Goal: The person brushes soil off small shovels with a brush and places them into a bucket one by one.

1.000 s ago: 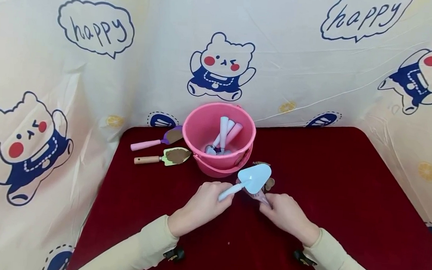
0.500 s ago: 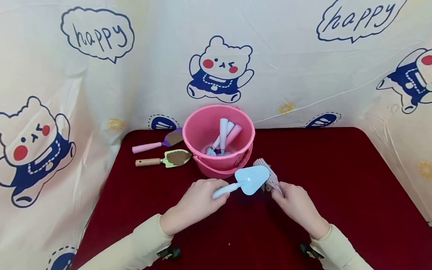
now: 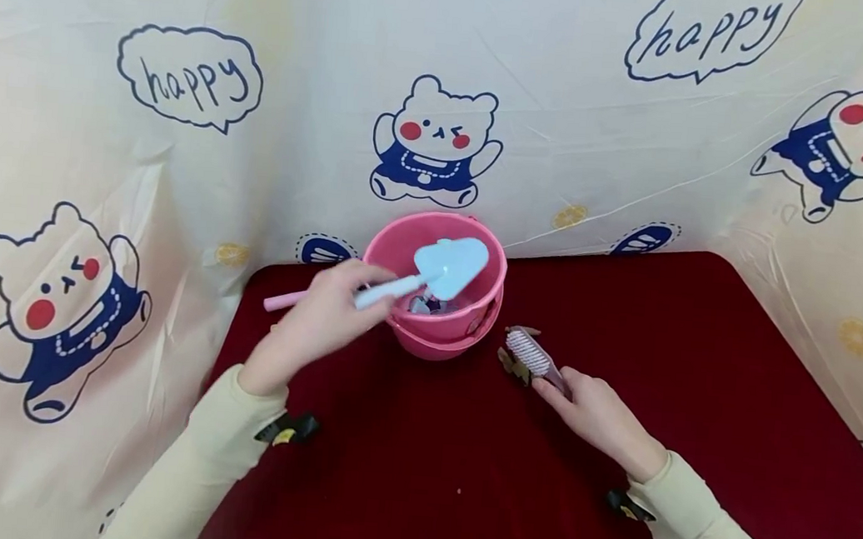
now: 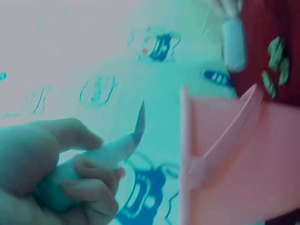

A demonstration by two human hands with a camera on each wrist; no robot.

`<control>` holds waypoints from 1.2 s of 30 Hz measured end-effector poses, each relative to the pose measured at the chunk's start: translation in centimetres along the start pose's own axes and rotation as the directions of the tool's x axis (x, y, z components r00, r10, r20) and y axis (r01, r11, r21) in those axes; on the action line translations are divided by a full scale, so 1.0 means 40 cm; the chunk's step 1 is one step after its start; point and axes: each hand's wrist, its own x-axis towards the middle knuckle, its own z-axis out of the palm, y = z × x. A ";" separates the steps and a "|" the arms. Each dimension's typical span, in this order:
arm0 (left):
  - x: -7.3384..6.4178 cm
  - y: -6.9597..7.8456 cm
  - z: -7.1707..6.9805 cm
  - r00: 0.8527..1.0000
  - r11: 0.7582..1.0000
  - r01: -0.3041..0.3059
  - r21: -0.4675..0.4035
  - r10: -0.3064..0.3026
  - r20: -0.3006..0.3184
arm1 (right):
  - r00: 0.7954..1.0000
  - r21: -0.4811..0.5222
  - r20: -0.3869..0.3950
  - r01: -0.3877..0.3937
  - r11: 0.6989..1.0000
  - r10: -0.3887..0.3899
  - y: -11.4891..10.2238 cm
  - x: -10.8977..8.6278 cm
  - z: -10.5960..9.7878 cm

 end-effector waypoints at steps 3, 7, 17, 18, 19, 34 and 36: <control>0.027 -0.009 -0.031 0.997 0.997 0.072 0.028 -0.071 -0.022 | 0.999 0.030 0.016 -0.042 0.999 0.042 -0.001 -0.004 -0.003; 0.053 -0.024 -0.036 0.990 0.989 0.122 0.082 -0.115 -0.080 | 0.997 0.041 0.030 -0.077 0.996 0.075 -0.001 -0.010 -0.005; 0.084 -0.039 -0.010 0.985 0.984 0.096 0.148 -0.072 -0.157 | 0.998 0.056 -0.025 -0.050 0.997 0.051 -0.002 -0.015 -0.005; 0.084 -0.037 -0.010 0.981 0.984 0.094 0.150 -0.066 -0.182 | 0.998 0.057 -0.024 -0.052 0.997 0.053 0.000 -0.016 -0.005; 0.084 -0.035 -0.010 0.976 0.984 0.094 0.151 -0.061 -0.207 | 0.998 0.054 -0.024 -0.052 0.997 0.053 0.001 -0.017 -0.005; 0.121 -0.078 0.049 0.983 0.970 0.093 0.223 -0.054 -0.175 | 0.998 0.042 -0.019 -0.059 0.997 0.060 0.004 -0.020 -0.004; 0.124 -0.086 0.059 0.980 0.972 0.067 0.226 -0.021 -0.198 | 0.998 0.043 -0.020 -0.062 0.997 0.063 0.004 -0.021 -0.002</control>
